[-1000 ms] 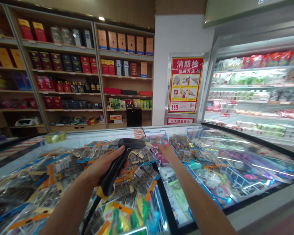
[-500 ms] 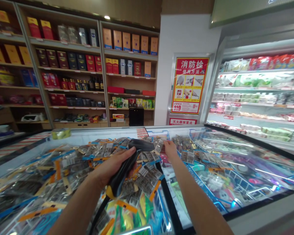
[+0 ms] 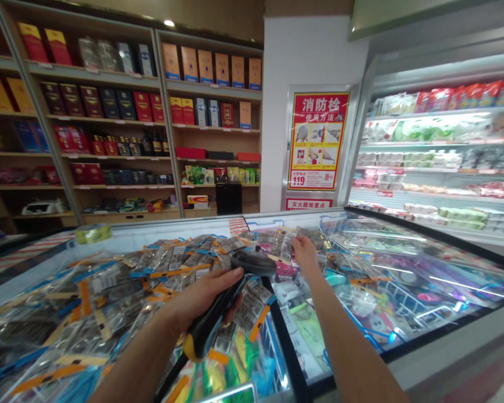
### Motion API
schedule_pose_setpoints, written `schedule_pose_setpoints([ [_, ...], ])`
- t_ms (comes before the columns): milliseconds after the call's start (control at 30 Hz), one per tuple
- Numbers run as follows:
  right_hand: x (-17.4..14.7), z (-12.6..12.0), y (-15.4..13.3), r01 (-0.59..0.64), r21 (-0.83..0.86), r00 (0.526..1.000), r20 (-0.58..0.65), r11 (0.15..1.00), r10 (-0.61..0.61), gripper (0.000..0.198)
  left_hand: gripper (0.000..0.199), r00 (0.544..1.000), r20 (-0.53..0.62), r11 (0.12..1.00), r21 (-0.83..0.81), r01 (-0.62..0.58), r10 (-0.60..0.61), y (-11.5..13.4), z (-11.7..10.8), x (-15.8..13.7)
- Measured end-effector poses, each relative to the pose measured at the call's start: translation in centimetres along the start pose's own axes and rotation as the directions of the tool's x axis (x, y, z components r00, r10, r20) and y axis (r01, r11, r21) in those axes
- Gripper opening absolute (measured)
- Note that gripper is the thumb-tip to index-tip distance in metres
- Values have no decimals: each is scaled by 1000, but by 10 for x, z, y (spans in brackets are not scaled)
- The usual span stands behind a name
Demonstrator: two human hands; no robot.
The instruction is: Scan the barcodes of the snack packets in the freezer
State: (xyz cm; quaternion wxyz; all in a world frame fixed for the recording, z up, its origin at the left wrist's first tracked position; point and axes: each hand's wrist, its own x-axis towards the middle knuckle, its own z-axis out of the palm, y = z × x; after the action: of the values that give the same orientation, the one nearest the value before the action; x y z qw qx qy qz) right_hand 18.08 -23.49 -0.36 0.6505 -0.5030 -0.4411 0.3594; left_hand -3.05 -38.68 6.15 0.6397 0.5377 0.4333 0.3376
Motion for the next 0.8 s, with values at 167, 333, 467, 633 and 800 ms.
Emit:
schedule_pose_setpoints([
  [167, -4, 1, -4, -57, 43, 998, 27, 997, 56, 16, 42, 1000, 23, 1000, -15, -16, 17, 3, 1, -3],
  [333, -2, 0, -3, -20, 63, 1000, 19, 998, 19, 17, 43, 1000, 19, 1000, -3, -16, 16, 1, 1, -2],
  [467, 0, 0, 0, 6, 69, 999, 33, 998, -8, 20, 41, 1000, -1, 1000, -15, -7, 7, 0, 0, -1],
  [633, 1, 0, 1, 3, 49, 1000, 31, 999, -5, 21, 40, 1000, -5, 999, -39, 16, -16, 1, 0, 0],
  [800, 3, 0, 3, 40, -19, 999, 22, 999, -39, 22, 41, 1000, -24, 999, -39, 15, -16, -1, 0, 3],
])
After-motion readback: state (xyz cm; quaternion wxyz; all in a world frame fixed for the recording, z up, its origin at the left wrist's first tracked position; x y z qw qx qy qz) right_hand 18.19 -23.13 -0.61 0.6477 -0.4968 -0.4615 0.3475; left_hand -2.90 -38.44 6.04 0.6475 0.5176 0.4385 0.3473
